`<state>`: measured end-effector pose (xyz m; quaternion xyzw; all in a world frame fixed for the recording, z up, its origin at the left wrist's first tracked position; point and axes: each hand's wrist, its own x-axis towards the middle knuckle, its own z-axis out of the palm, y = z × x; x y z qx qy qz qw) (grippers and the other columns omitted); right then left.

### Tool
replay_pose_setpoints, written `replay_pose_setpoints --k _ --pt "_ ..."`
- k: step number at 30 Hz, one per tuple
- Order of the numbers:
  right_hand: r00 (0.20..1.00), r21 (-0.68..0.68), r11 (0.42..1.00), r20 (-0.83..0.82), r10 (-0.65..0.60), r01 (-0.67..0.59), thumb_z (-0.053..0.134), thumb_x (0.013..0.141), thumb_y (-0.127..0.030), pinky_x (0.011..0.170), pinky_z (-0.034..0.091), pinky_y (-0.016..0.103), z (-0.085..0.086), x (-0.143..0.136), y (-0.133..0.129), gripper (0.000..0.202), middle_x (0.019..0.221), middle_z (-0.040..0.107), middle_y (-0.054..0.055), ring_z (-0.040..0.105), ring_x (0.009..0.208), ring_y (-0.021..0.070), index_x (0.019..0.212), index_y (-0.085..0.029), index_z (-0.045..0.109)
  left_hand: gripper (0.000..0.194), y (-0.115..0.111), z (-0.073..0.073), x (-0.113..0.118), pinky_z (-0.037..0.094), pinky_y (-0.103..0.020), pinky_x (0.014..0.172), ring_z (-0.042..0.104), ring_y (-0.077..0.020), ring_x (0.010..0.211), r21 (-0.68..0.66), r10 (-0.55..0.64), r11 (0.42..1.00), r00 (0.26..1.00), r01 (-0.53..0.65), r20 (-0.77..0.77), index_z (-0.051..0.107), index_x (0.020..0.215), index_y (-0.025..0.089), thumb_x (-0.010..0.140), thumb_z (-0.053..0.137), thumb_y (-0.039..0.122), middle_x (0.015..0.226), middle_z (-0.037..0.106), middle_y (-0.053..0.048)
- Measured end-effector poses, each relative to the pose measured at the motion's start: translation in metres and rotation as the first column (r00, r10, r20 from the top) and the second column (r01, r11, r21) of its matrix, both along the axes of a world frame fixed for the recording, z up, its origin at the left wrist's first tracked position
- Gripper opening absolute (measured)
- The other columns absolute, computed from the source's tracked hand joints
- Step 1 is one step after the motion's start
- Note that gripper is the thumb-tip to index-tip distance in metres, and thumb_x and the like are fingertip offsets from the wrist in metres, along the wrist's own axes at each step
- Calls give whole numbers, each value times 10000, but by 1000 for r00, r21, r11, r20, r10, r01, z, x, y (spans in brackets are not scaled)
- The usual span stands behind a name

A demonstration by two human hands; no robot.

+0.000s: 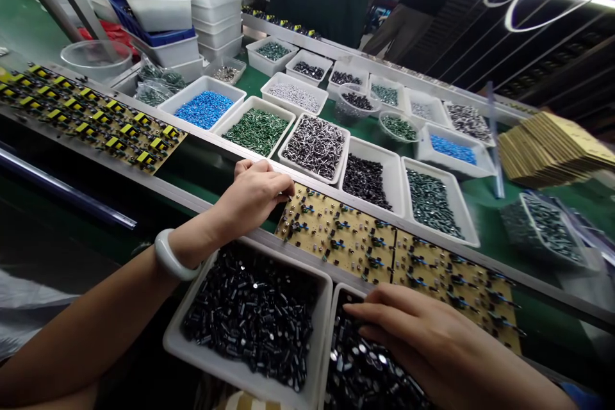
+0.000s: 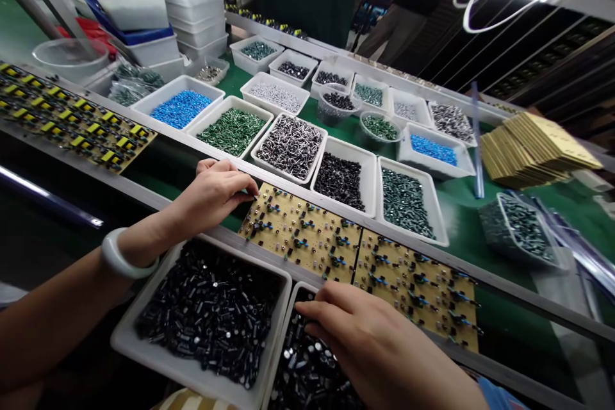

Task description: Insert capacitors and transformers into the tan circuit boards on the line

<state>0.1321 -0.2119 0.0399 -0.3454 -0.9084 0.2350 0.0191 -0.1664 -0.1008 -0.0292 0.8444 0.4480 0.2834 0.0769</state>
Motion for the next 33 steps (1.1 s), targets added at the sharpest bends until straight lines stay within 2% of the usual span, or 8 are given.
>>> replay_pose_setpoints --k 6,14,19,22,24,27,29,33 --pt "1000 -7 1000 17 22 -22 419 980 -60 703 547 252 -1 -4 1 352 963 627 48 655 801 172 1207 -241 619 130 4 -3 0 234 -415 852 536 -211 890 118 -22 993 999 28 -45 678 935 247 947 623 129 906 752 49" --pt "999 -10 1000 27 18 -17 423 971 -57 699 543 260 -2 -4 1 349 951 624 53 649 792 178 1196 -226 631 177 7 -5 1 240 -416 863 550 -206 896 130 -46 990 998 52 -47 656 955 265 922 643 93 843 716 44" --pt "1000 12 1000 15 2 -2 429 997 -102 678 534 265 -3 -5 0 306 935 624 53 640 764 181 1176 -218 649 146 0 8 3 281 -426 882 536 -237 897 168 -52 982 983 81 -175 661 964 232 941 608 98 783 671 0" --pt "1000 7 1000 3 -1 1 443 1018 -134 652 517 257 -3 -5 -1 275 917 621 53 634 748 179 1169 -215 659 158 -8 19 5 291 -456 975 539 -252 934 164 -86 977 957 135 -276 656 932 195 947 566 67 747 653 -12" --pt "1000 -1 1000 -5 -22 22 455 1023 -143 649 509 248 -2 -5 -1 257 908 621 51 631 743 173 1152 -215 665 175 -13 22 6 262 -490 1045 548 -257 979 168 -93 975 950 148 -298 670 986 203 957 558 72 811 683 -13" --pt "997 -16 998 -39 -59 59 463 1020 -143 659 505 230 0 -5 -2 244 914 632 50 633 746 163 1123 -215 673 205 -17 21 6 287 -488 1054 546 -262 1049 187 -90 972 958 144 -272 670 1136 230 973 582 144 1042 702 -31" --pt "995 -24 997 -65 -77 75 469 1010 -129 661 503 218 1 -5 -2 245 918 639 48 635 749 158 1114 -216 674 159 -18 18 5 324 -474 1029 544 -261 1038 201 -78 971 963 132 -256 686 1100 227 970 603 186 1072 677 -43" --pt "994 -64 994 -64 -93 89 503 976 -86 661 497 212 0 -3 -2 250 910 634 41 629 742 156 1098 -218 676 78 -15 15 5 345 -486 1013 539 -262 988 197 -74 971 954 136 -289 711 935 227 951 640 200 965 649 -41"
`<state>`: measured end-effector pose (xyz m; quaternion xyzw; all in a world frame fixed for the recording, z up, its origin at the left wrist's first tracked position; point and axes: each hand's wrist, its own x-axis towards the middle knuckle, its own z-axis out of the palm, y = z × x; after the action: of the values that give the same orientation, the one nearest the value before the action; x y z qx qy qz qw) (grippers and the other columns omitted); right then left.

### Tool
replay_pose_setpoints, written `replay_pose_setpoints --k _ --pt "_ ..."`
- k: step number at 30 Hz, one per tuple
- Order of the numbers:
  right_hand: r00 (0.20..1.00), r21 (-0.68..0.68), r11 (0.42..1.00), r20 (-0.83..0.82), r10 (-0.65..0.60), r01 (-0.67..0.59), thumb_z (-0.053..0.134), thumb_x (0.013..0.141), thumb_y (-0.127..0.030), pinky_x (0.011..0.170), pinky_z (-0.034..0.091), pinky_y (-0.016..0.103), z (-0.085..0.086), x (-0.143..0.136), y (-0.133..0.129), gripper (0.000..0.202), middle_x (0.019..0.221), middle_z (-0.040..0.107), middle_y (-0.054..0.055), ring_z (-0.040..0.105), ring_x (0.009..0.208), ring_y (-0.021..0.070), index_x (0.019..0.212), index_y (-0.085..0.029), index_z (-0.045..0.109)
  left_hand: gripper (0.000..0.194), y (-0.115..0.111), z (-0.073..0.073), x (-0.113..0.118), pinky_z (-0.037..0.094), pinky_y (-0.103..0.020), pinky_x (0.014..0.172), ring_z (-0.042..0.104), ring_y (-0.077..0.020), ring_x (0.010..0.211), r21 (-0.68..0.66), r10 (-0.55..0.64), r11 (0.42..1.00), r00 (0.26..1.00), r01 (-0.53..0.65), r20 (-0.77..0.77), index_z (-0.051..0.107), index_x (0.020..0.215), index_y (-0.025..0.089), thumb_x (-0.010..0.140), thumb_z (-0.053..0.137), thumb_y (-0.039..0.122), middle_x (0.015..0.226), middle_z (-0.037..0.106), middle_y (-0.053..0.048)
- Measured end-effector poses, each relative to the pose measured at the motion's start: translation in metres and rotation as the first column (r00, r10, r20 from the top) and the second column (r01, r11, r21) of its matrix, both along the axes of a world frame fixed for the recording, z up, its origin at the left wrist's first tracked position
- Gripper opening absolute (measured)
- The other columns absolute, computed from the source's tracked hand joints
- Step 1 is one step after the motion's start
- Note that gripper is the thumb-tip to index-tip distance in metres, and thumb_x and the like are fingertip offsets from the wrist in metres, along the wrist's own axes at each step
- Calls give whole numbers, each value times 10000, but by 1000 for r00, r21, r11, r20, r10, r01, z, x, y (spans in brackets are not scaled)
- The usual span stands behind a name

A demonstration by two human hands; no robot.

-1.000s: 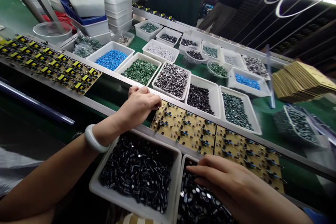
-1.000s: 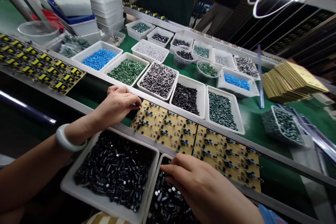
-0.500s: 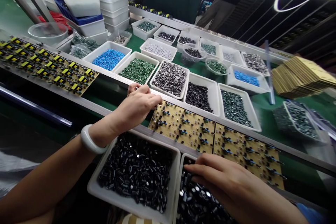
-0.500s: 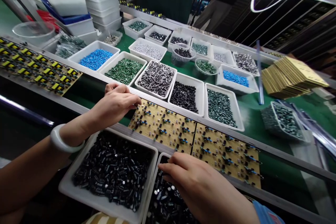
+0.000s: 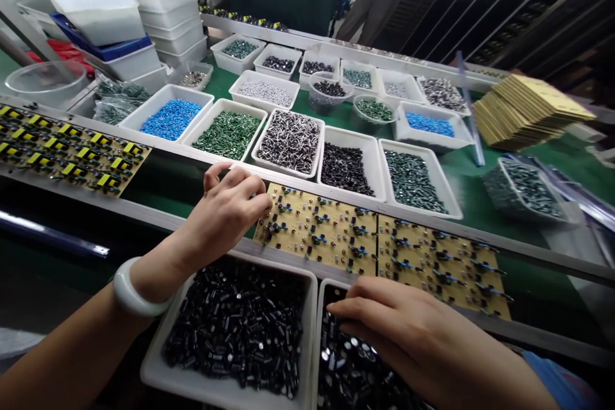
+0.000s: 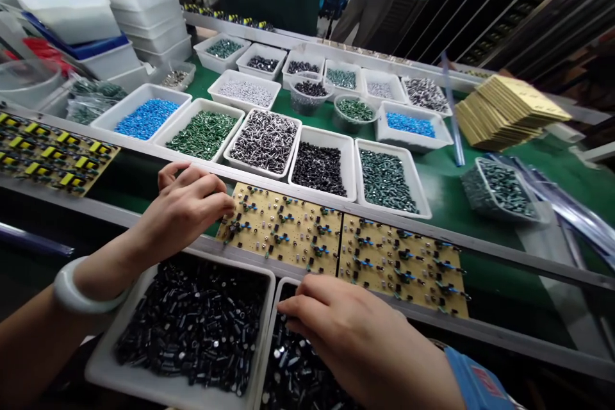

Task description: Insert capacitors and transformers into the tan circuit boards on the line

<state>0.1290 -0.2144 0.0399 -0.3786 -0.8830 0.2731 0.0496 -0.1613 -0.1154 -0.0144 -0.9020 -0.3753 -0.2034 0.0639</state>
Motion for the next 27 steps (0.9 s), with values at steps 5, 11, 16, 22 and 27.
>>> replay_pose_setpoints --k 5,11,16,22,27 --pt "1000 -26 1000 -14 6 -6 493 997 -104 635 481 216 -3 4 0 242 908 620 44 619 736 157 1109 -214 678 114 3 7 4 367 -463 989 527 -266 979 -2 -21 1000 995 21 -95 711 883 204 947 626 166 923 642 -53" --pt "999 16 1000 -41 11 -10 434 1061 -179 640 477 224 -6 6 3 261 878 615 52 609 719 156 1131 -202 684 139 6 10 10 374 -462 979 535 -273 970 11 -20 1000 988 22 -155 712 873 189 945 603 142 921 649 -68" --pt "991 42 998 -133 -32 38 454 1078 -227 697 504 219 0 2 8 254 911 655 57 633 769 149 1140 -191 698 153 2 11 8 360 -474 980 549 -265 946 -14 -7 1000 991 5 -136 736 904 207 963 600 168 895 670 -56" --pt "930 -3 985 -328 -166 174 588 1023 -202 877 546 241 -5 -18 41 213 1101 712 51 679 981 156 1206 -208 696 151 -23 25 -1 317 -459 972 619 -205 918 -56 104 994 984 -96 146 681 1100 240 1015 563 198 963 730 -9" --pt "904 -67 976 -369 -217 208 644 994 -258 803 560 246 -22 -37 74 157 1026 737 38 696 887 152 1110 -184 718 163 -69 11 2 338 -417 884 587 -211 856 -337 -126 930 988 149 92 628 909 215 984 635 359 882 690 -5"
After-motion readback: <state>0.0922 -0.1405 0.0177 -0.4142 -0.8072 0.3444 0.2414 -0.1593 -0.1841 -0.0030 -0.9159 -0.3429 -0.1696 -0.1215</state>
